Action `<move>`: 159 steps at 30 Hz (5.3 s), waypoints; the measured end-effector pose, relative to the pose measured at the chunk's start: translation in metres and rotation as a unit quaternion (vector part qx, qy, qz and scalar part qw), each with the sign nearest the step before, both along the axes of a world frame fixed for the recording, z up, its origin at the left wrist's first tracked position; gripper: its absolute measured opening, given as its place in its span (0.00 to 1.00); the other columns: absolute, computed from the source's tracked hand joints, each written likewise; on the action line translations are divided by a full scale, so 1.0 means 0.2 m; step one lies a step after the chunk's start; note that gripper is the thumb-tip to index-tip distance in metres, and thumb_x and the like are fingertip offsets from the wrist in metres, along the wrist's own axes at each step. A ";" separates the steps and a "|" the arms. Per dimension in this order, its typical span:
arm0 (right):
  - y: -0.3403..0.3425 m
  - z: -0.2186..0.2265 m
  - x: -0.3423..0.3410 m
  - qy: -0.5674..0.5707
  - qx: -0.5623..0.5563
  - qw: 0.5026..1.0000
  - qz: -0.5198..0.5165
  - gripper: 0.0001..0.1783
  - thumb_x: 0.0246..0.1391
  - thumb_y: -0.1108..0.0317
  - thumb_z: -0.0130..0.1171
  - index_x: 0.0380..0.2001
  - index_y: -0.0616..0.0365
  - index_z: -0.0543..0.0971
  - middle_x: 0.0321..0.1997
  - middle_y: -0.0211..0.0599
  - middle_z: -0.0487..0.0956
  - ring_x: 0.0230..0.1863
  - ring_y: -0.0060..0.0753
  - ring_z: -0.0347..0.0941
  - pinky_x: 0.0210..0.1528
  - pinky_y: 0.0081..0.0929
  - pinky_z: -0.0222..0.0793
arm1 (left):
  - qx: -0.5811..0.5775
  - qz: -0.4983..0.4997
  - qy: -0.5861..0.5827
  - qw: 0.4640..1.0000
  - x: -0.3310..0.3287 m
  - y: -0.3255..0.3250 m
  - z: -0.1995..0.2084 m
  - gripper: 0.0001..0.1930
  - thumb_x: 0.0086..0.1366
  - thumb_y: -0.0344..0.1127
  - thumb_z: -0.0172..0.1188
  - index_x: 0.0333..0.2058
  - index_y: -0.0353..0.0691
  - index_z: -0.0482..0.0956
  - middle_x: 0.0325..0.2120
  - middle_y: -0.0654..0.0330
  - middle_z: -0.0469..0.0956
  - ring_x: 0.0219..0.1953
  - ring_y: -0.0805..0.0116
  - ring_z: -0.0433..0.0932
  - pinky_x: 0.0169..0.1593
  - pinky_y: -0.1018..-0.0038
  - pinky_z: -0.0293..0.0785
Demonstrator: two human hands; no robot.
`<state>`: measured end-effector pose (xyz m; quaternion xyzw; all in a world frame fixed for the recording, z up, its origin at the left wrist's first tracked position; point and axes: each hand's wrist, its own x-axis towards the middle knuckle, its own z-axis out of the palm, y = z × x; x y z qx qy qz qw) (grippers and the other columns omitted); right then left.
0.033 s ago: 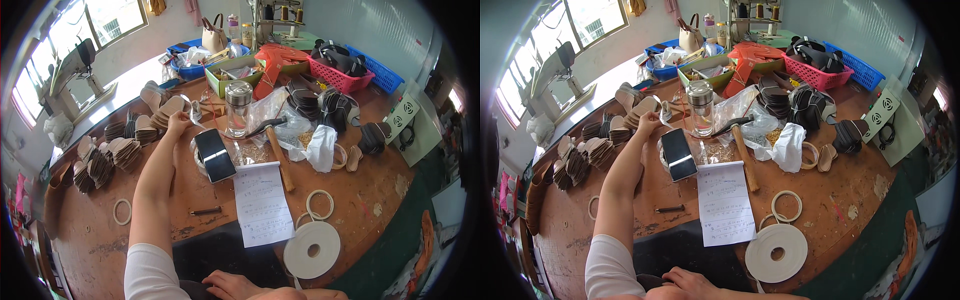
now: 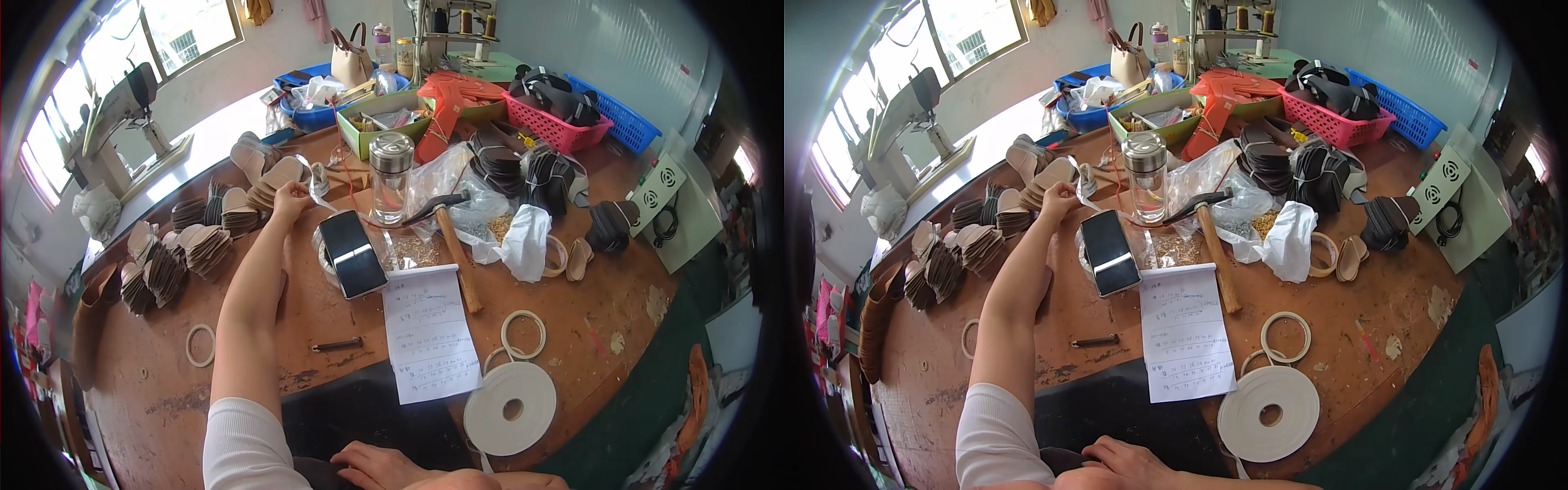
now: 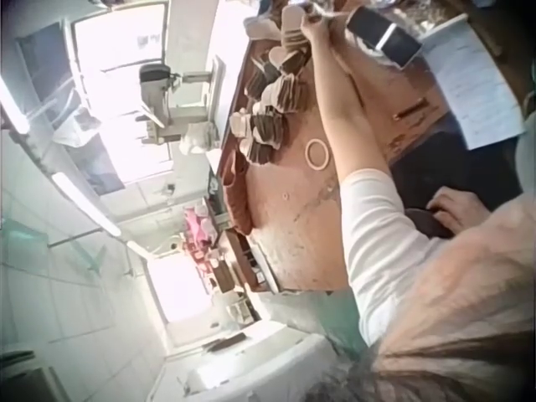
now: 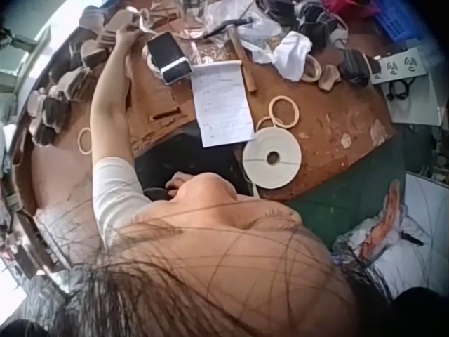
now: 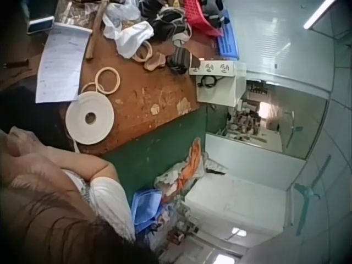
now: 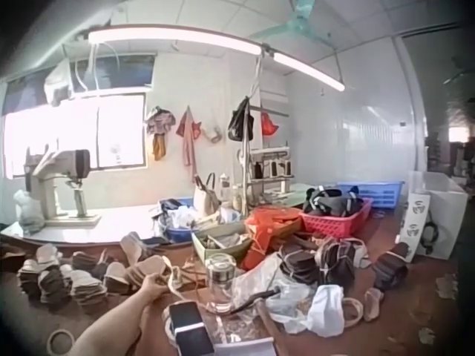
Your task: Aligning and joining leather shoe upper components using double-sided tape on a workbench.
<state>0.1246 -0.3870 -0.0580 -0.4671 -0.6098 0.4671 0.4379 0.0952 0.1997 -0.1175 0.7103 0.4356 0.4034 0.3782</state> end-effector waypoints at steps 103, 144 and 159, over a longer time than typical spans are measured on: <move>-0.45 0.05 -0.10 -0.371 0.228 0.880 -0.190 0.10 0.47 0.85 0.60 0.33 0.62 0.79 0.41 0.42 0.79 0.42 0.49 0.76 0.43 0.39 0.74 | 0.191 0.262 0.231 0.917 -1.90 -2.20 0.18 0.26 0.59 0.30 0.66 0.56 0.36 0.73 0.58 0.45 0.73 0.65 0.43 0.65 0.68 0.56 0.64; -0.06 0.48 -0.28 -0.316 0.323 0.879 -0.151 0.13 0.57 0.65 0.67 0.36 0.67 0.82 0.49 0.42 0.77 0.51 0.45 0.71 0.56 0.38 0.68 | 0.162 0.017 0.076 0.984 -1.12 -3.04 0.75 0.21 0.54 0.23 0.69 0.48 0.39 0.79 0.36 0.57 0.79 0.42 0.54 0.77 0.47 0.63 0.75; 0.34 0.34 0.09 0.229 0.074 0.914 -0.327 0.16 0.71 0.57 0.55 0.41 0.61 0.79 0.36 0.29 0.80 0.34 0.22 0.76 0.37 0.22 0.73 | 0.140 -0.173 0.153 0.963 -1.19 -2.96 0.85 0.11 0.56 0.27 0.70 0.36 0.40 0.78 0.33 0.59 0.78 0.43 0.54 0.74 0.47 0.63 0.74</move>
